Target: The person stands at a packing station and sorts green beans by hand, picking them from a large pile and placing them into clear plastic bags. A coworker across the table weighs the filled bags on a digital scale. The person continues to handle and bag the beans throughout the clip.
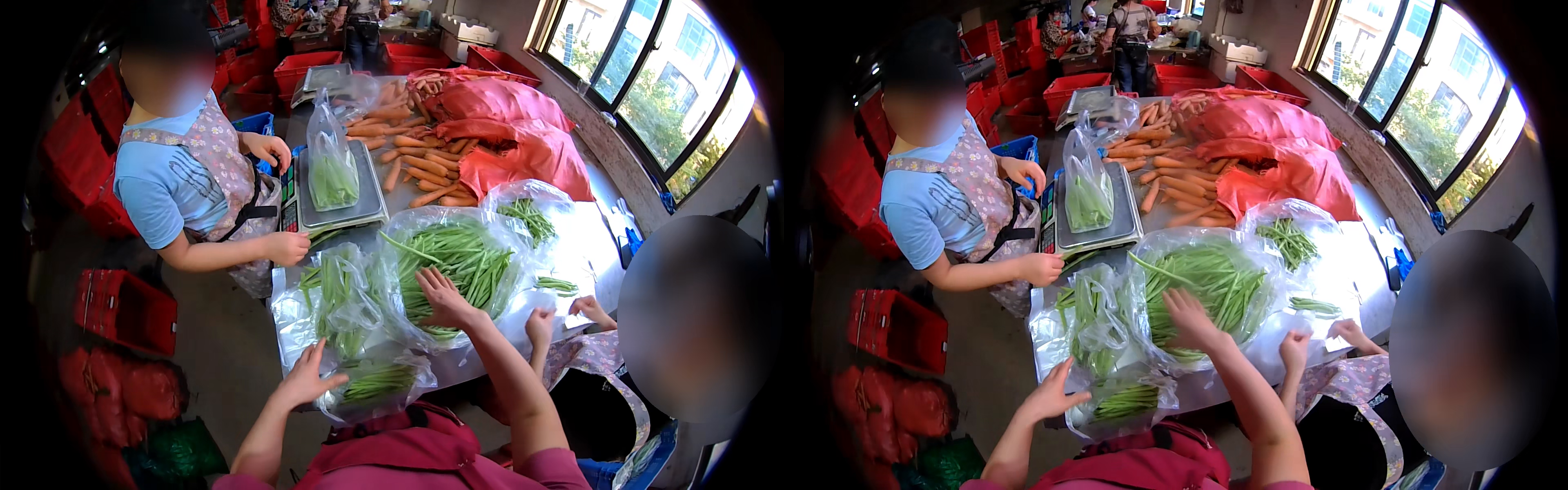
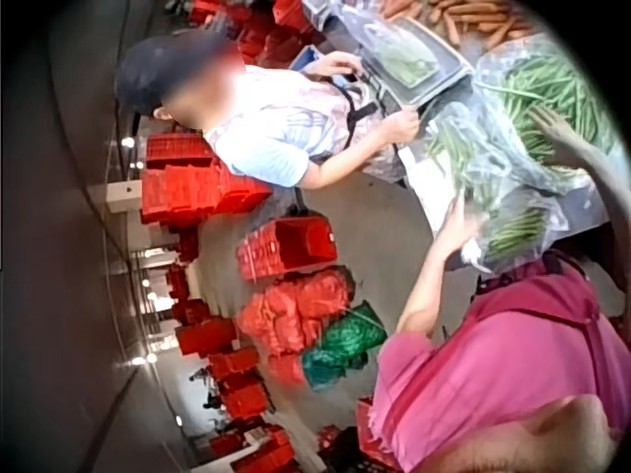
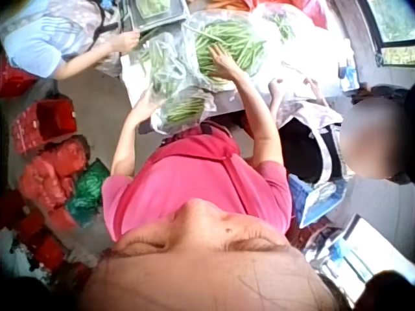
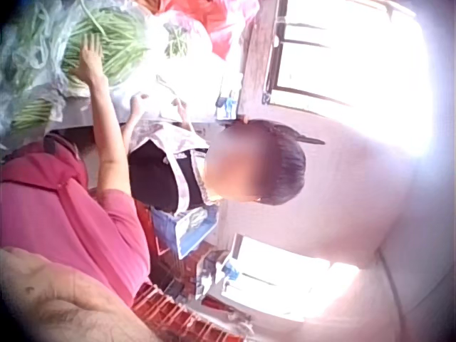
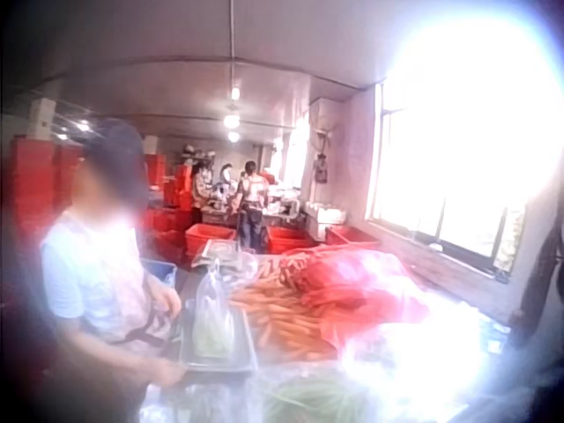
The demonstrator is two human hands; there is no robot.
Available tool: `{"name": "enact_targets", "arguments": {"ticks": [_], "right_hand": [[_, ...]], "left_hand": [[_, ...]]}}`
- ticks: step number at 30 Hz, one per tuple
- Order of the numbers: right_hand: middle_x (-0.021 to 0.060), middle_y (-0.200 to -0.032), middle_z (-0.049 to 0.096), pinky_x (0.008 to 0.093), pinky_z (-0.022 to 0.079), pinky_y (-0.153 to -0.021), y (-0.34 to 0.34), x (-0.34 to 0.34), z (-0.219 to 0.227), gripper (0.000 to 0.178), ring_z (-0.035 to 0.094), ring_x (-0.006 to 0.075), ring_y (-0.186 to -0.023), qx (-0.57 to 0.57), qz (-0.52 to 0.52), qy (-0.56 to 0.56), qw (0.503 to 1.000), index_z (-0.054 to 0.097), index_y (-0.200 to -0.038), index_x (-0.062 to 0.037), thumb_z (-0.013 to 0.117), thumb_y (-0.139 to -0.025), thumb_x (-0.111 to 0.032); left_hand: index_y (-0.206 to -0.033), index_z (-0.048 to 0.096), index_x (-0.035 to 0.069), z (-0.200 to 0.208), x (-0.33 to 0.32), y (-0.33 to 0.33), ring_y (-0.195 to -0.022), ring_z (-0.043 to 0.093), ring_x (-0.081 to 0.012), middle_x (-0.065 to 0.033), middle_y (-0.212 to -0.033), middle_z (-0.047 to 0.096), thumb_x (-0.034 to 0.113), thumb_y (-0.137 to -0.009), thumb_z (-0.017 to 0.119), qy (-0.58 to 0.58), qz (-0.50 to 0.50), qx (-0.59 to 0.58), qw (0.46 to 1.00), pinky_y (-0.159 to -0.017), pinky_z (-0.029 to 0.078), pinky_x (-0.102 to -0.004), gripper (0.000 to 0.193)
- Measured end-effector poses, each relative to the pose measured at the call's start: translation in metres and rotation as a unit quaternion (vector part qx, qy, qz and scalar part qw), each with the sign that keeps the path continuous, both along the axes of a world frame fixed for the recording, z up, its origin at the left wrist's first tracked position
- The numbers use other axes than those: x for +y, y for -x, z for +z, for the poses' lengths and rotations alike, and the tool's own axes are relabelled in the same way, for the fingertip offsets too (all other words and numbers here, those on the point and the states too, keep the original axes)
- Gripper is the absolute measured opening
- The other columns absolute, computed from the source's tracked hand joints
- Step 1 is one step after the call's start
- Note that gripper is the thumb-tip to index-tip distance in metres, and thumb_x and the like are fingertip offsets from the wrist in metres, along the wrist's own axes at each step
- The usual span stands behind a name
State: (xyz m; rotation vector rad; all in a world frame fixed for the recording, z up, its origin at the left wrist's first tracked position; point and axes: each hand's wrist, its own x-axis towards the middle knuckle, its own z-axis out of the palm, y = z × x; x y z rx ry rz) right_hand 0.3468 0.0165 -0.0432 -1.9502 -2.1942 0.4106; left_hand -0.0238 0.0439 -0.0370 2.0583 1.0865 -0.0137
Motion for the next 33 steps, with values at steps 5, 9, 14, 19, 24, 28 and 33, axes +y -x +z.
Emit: {"name": "enact_targets", "arguments": {"ticks": [5, 9, 14, 19, 24, 28, 33], "right_hand": [[0.0212, -0.142, 0.032, 0.0512, 0.022, -0.111, -0.015, 0.028, -0.002, 0.108, 0.026, 0.0389, -0.136, -0.088, 0.067, 0.047, 0.993, 0.023, -0.142, 0.0031, 0.082, -0.060, -0.034], [0.0182, -0.129, 0.045, 0.0485, 0.027, -0.108, -0.011, 0.039, -0.009, 0.089, 0.039, 0.0355, -0.125, -0.128, 0.089, 0.085, 0.984, 0.038, -0.131, 0.0015, 0.080, -0.058, -0.028], [0.0133, -0.112, 0.054, 0.0442, 0.039, -0.096, -0.011, 0.044, -0.020, 0.060, 0.050, 0.0308, -0.110, -0.186, 0.096, 0.058, 0.976, 0.054, -0.111, -0.0032, 0.078, -0.060, -0.023], [0.0119, -0.111, 0.055, 0.0425, 0.042, -0.092, -0.010, 0.047, -0.019, 0.055, 0.051, 0.0293, -0.110, -0.212, 0.111, 0.062, 0.969, 0.054, -0.109, -0.0044, 0.078, -0.062, -0.023], [0.0117, -0.101, 0.058, 0.0383, 0.043, -0.088, -0.018, 0.043, -0.027, 0.045, 0.054, 0.0299, -0.102, -0.160, 0.103, 0.045, 0.981, 0.053, -0.098, -0.0021, 0.070, -0.059, -0.013], [0.0127, -0.098, 0.061, 0.0398, 0.048, -0.083, -0.027, 0.042, -0.040, 0.032, 0.058, 0.0301, -0.099, -0.144, 0.103, 0.027, 0.984, 0.058, -0.095, -0.0039, 0.067, -0.066, -0.015], [0.0143, -0.087, 0.065, 0.0416, 0.052, -0.071, -0.034, 0.036, -0.026, 0.031, 0.064, 0.0322, -0.086, -0.112, 0.049, 0.128, 0.984, 0.061, -0.092, -0.0059, 0.068, -0.065, -0.019]], "left_hand": [[-0.145, 0.016, 0.002, 0.006, -0.041, 0.014, -0.106, 0.057, -0.0421, -0.0293, -0.111, 0.059, 0.040, -0.076, 0.070, 0.072, 0.045, 0.166, 0.983, -0.092, 0.046, -0.0434, 0.095], [-0.139, 0.029, 0.003, -0.019, -0.060, 0.034, -0.081, 0.064, -0.0371, -0.0181, -0.084, 0.066, 0.029, -0.077, 0.068, 0.095, 0.151, 0.051, 0.983, -0.077, 0.051, -0.0426, 0.077], [-0.130, 0.043, 0.004, -0.001, -0.073, 0.018, -0.080, 0.063, -0.0147, -0.0071, -0.085, 0.065, -0.001, -0.091, 0.052, 0.275, 0.288, -0.317, 0.861, -0.075, 0.050, -0.0268, 0.041], [-0.130, 0.044, 0.005, 0.021, -0.076, 0.006, -0.077, 0.062, -0.0136, -0.0074, -0.087, 0.064, 0.002, -0.088, 0.055, 0.336, 0.333, -0.394, 0.788, -0.073, 0.049, -0.0262, 0.043], [-0.129, 0.044, 0.005, 0.030, -0.075, 0.002, -0.074, 0.059, -0.0105, -0.0090, -0.096, 0.061, 0.000, -0.088, 0.053, 0.352, 0.332, -0.442, 0.756, -0.074, 0.049, -0.0245, 0.043], [-0.129, 0.044, 0.005, 0.035, -0.076, 0.001, -0.075, 0.059, -0.0096, -0.0105, -0.104, 0.059, 0.000, -0.087, 0.053, 0.353, 0.316, -0.476, 0.741, -0.074, 0.048, -0.0226, 0.043], [-0.128, 0.044, 0.004, 0.039, -0.077, -0.003, -0.075, 0.058, -0.0097, -0.0112, -0.104, 0.058, 0.001, -0.087, 0.054, 0.369, 0.299, -0.478, 0.739, -0.075, 0.048, -0.0226, 0.043]]}}
